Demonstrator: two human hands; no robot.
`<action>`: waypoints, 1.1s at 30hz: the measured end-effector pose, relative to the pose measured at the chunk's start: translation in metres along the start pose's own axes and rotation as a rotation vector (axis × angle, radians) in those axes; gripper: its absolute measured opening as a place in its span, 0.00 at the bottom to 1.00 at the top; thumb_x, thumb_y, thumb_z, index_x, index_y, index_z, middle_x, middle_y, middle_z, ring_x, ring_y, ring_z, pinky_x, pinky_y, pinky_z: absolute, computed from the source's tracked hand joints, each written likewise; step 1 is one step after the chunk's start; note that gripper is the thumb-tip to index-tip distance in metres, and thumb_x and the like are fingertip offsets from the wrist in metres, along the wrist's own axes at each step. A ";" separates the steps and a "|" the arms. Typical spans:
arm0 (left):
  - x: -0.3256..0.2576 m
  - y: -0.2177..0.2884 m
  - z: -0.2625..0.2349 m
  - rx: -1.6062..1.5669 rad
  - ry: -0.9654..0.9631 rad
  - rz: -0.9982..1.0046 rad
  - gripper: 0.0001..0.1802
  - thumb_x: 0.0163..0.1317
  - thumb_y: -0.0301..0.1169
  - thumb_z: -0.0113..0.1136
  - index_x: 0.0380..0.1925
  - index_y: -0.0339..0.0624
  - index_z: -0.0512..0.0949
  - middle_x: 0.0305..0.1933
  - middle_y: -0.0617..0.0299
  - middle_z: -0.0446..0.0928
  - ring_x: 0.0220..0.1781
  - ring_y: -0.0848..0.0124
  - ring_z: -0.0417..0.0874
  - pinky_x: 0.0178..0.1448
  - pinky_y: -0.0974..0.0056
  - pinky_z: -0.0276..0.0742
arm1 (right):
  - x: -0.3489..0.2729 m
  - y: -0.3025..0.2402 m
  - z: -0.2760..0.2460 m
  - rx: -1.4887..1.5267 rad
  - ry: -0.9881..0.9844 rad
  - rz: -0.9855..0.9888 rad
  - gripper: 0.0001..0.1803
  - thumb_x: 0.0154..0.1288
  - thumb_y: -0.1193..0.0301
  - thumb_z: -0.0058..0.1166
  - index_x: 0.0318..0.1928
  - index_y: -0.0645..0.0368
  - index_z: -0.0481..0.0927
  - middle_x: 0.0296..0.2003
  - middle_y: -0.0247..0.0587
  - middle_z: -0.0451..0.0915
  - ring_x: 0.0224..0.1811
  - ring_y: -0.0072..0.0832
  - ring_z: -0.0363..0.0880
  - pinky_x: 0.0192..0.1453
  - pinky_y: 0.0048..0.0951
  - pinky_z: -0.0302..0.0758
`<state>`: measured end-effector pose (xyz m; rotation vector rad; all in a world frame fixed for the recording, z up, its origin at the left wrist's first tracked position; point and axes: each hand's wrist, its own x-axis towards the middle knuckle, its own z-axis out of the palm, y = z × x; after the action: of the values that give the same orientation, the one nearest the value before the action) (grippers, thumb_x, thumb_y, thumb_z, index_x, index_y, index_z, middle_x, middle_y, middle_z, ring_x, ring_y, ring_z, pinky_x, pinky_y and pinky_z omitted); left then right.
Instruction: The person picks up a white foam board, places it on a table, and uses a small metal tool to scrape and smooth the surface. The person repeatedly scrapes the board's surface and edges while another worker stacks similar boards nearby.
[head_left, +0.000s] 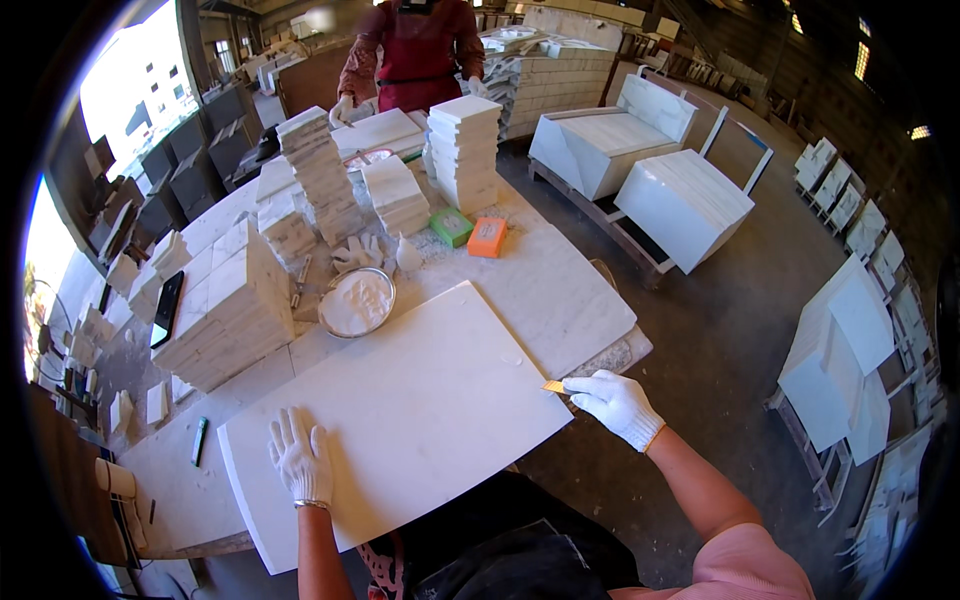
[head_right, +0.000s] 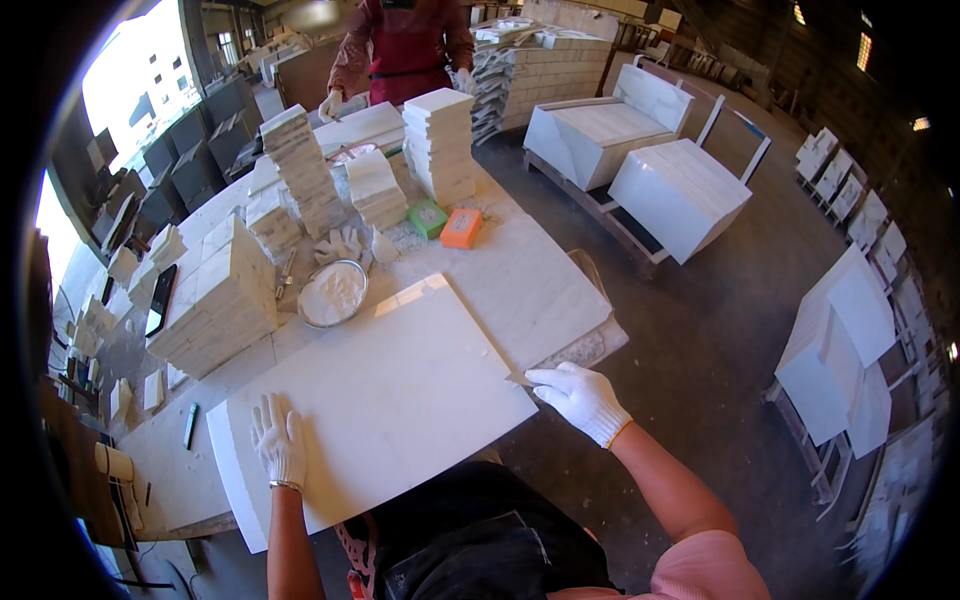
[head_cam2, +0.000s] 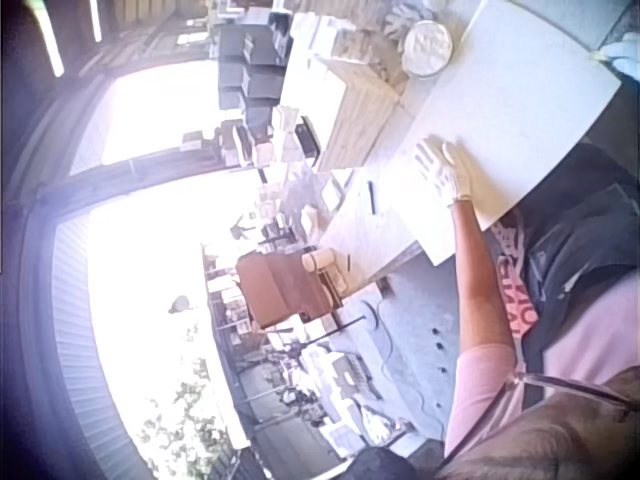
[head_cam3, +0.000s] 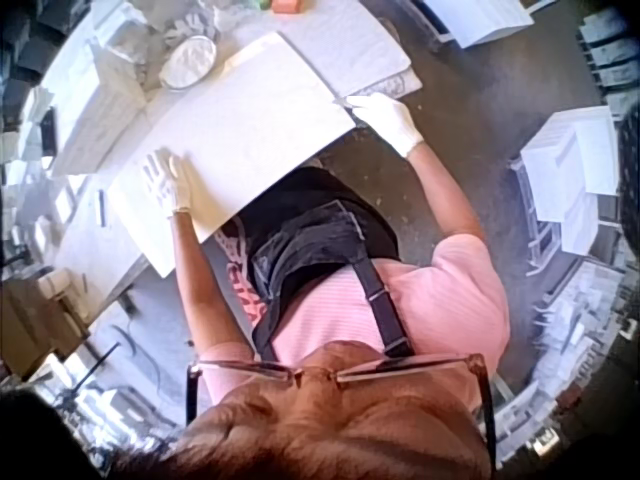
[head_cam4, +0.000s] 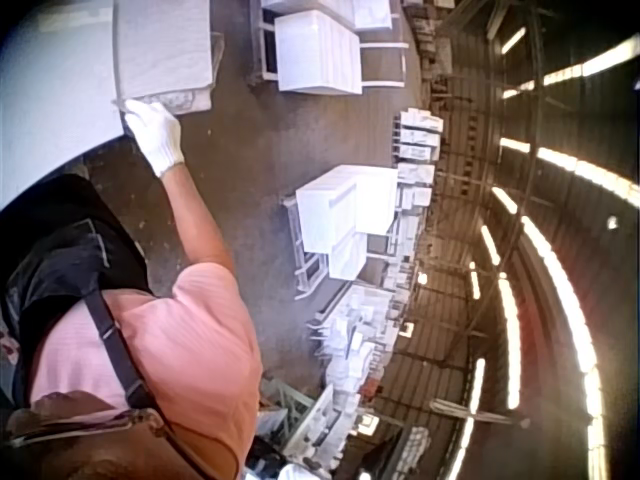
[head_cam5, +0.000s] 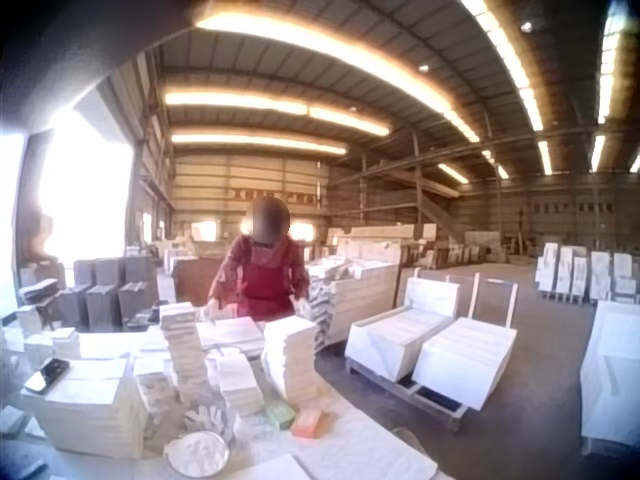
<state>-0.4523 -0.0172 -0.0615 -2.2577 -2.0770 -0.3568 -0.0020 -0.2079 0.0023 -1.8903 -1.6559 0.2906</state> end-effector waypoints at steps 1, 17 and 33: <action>0.000 0.001 0.000 -0.004 0.000 -0.001 0.32 0.72 0.50 0.45 0.72 0.48 0.63 0.78 0.55 0.58 0.79 0.52 0.56 0.79 0.47 0.48 | 0.000 0.002 0.003 -0.010 -0.004 -0.005 0.14 0.64 0.66 0.61 0.49 0.49 0.86 0.34 0.38 0.83 0.34 0.34 0.82 0.40 0.33 0.79; -0.002 0.002 -0.001 -0.047 0.082 0.037 0.30 0.72 0.46 0.49 0.69 0.45 0.66 0.76 0.51 0.61 0.77 0.48 0.59 0.77 0.46 0.53 | -0.016 0.009 -0.009 -0.010 0.025 -0.012 0.12 0.63 0.64 0.61 0.47 0.46 0.86 0.34 0.38 0.83 0.35 0.38 0.83 0.40 0.36 0.79; -0.067 0.166 -0.047 -1.918 -0.923 -0.308 0.33 0.74 0.54 0.46 0.60 0.34 0.73 0.55 0.52 0.79 0.57 0.60 0.80 0.59 0.55 0.76 | 0.026 -0.115 0.070 0.336 -0.027 -0.427 0.32 0.64 0.64 0.64 0.67 0.53 0.72 0.48 0.46 0.84 0.46 0.36 0.86 0.50 0.33 0.81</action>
<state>-0.2989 -0.1074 -0.0102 -2.9813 -3.0195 -2.8234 -0.1287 -0.1581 0.0169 -1.2592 -1.8455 0.3880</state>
